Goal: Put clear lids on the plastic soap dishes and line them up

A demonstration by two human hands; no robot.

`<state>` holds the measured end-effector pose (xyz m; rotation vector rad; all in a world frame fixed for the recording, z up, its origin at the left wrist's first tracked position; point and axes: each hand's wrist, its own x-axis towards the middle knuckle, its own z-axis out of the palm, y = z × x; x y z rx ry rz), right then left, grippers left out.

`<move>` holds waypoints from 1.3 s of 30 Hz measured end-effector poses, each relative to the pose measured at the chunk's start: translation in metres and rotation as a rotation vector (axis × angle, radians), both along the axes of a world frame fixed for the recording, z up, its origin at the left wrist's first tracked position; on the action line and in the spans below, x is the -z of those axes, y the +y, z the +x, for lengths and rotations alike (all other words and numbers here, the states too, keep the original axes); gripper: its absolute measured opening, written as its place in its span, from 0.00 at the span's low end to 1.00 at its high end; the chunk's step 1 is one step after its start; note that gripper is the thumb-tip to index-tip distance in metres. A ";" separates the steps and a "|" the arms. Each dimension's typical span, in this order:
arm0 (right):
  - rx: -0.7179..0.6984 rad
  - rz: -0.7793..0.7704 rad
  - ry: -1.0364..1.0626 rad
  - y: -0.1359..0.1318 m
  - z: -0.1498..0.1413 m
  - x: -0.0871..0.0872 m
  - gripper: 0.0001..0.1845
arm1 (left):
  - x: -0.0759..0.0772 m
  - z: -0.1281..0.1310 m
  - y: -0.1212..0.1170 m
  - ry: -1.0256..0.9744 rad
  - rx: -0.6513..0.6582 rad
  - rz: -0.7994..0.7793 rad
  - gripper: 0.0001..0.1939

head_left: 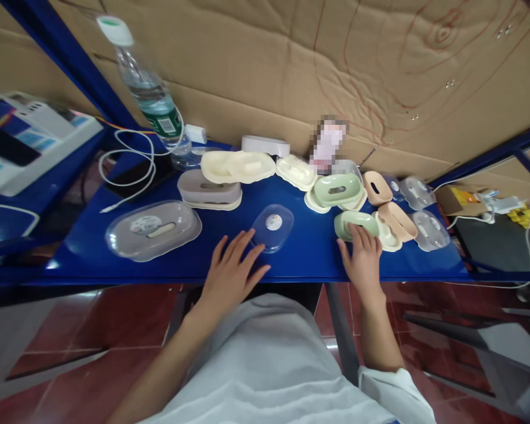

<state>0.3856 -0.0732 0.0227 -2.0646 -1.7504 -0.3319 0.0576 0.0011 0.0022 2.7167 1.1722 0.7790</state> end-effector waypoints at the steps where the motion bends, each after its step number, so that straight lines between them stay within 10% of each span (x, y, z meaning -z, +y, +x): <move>1: -0.055 -0.031 0.022 -0.005 -0.001 0.001 0.28 | -0.001 -0.002 0.001 -0.025 -0.038 0.017 0.20; 5: -0.281 0.010 0.168 -0.021 -0.008 0.001 0.26 | -0.006 0.010 -0.005 -0.075 0.079 0.046 0.23; 9: 0.087 0.191 0.111 -0.021 0.027 0.007 0.31 | -0.010 0.036 -0.014 0.024 0.286 0.035 0.23; 14: 0.399 0.062 0.054 -0.028 0.080 0.027 0.37 | -0.002 0.038 -0.009 0.024 0.269 0.048 0.13; 23: -0.296 -0.100 0.225 -0.051 0.005 0.016 0.18 | 0.000 0.005 -0.005 -0.278 0.214 -0.005 0.18; 32: -0.354 -0.151 0.285 -0.036 -0.015 0.009 0.40 | -0.009 0.036 -0.013 -0.149 0.275 0.031 0.15; 39: -0.563 -0.237 0.231 -0.018 -0.030 0.001 0.33 | -0.006 0.032 -0.025 -0.042 0.189 0.153 0.23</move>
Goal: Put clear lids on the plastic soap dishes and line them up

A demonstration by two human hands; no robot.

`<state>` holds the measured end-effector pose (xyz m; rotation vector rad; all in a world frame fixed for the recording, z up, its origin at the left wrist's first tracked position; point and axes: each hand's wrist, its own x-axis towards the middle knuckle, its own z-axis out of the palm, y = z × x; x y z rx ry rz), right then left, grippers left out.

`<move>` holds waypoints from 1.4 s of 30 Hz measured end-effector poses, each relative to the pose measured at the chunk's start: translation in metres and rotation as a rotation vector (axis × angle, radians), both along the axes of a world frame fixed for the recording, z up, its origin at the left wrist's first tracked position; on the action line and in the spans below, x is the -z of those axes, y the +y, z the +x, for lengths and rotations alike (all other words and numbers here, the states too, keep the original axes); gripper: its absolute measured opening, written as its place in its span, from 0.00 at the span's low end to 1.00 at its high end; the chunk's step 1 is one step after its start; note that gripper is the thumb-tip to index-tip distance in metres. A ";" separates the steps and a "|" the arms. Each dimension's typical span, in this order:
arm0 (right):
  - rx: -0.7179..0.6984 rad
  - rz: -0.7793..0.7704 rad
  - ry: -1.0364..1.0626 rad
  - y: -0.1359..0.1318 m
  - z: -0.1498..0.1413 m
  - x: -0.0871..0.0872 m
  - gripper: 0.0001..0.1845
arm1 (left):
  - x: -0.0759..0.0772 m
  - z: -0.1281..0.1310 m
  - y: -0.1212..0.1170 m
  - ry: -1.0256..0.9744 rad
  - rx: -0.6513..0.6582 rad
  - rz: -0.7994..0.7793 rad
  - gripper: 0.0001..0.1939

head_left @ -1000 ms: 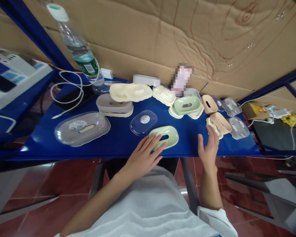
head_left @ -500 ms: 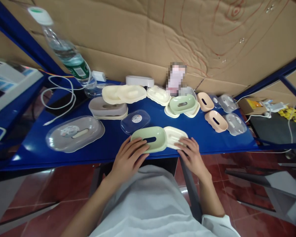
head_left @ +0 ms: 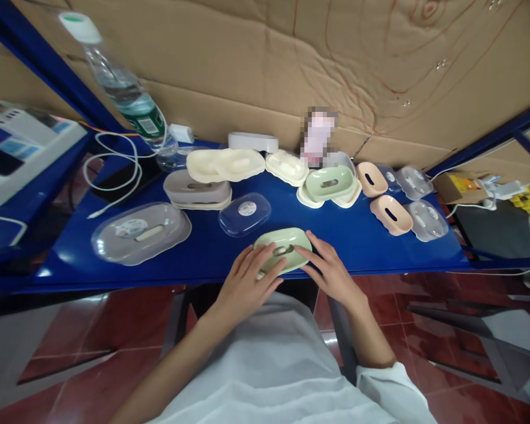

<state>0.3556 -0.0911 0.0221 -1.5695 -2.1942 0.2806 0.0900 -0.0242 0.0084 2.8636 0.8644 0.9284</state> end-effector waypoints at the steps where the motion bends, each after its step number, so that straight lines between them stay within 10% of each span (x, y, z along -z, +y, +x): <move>1: -0.013 -0.012 0.019 0.003 0.000 -0.003 0.32 | 0.002 -0.006 0.000 -0.020 -0.024 -0.011 0.25; 19: -0.164 0.072 -0.072 0.022 -0.026 0.004 0.28 | 0.016 -0.058 0.017 -0.024 -0.038 -0.179 0.22; 29: -0.217 0.015 -0.235 0.118 -0.043 -0.012 0.29 | 0.020 -0.120 0.010 -0.134 -0.204 -0.205 0.21; 36: 0.167 0.095 -0.037 0.068 -0.014 0.005 0.26 | 0.017 -0.114 0.008 -0.207 -0.246 -0.348 0.20; 42: 0.293 0.154 0.255 0.042 -0.001 0.001 0.26 | 0.014 -0.080 0.029 -0.186 -0.170 -0.570 0.39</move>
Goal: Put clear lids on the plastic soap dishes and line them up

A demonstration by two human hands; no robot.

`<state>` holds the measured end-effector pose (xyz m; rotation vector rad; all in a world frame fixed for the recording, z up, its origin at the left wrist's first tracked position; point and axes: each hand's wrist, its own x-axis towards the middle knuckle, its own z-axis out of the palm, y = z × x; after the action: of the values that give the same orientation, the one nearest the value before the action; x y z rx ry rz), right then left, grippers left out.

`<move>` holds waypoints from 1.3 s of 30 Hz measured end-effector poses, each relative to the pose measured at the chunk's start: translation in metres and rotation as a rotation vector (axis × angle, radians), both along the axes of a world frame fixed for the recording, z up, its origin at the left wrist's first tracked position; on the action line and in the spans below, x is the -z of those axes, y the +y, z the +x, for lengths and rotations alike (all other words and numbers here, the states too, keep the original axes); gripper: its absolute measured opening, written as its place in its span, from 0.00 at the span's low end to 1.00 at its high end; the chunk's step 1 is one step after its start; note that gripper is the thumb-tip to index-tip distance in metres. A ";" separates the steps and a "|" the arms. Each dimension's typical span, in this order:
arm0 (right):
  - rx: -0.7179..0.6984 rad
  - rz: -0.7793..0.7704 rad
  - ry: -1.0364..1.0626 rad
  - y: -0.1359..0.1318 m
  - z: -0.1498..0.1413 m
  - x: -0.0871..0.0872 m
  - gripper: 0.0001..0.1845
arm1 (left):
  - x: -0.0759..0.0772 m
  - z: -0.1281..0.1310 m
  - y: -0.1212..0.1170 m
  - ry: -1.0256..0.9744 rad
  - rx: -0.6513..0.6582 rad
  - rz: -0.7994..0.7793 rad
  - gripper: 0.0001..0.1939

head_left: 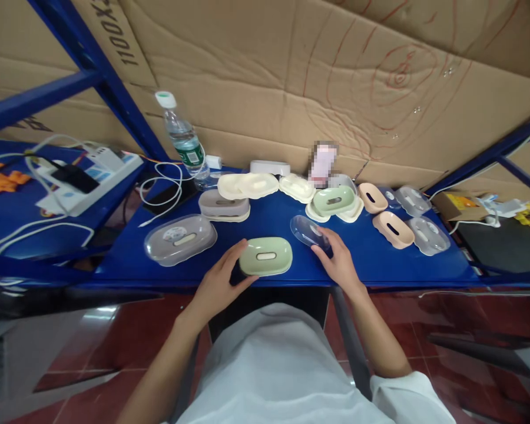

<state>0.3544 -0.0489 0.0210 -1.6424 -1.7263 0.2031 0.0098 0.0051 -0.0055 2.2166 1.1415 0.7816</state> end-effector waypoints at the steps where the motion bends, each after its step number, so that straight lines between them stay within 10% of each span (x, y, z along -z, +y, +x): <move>1: -0.036 0.000 0.019 -0.003 -0.006 -0.004 0.25 | 0.000 0.006 0.004 -0.006 0.008 -0.028 0.42; 9: -0.264 0.089 -0.219 -0.008 -0.066 -0.005 0.29 | 0.001 0.022 0.010 -0.053 0.030 -0.100 0.48; 22: -0.276 0.005 -0.159 -0.010 -0.063 0.017 0.32 | -0.002 0.017 0.013 -0.110 0.115 -0.053 0.36; 39: 0.596 0.215 -0.239 -0.126 0.076 0.031 0.29 | -0.006 0.018 0.013 -0.055 0.034 -0.026 0.20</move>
<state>0.4305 -0.1753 -0.0096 -1.9868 -1.2858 -0.4599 0.0283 0.0186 0.0003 2.1734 1.0790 0.8043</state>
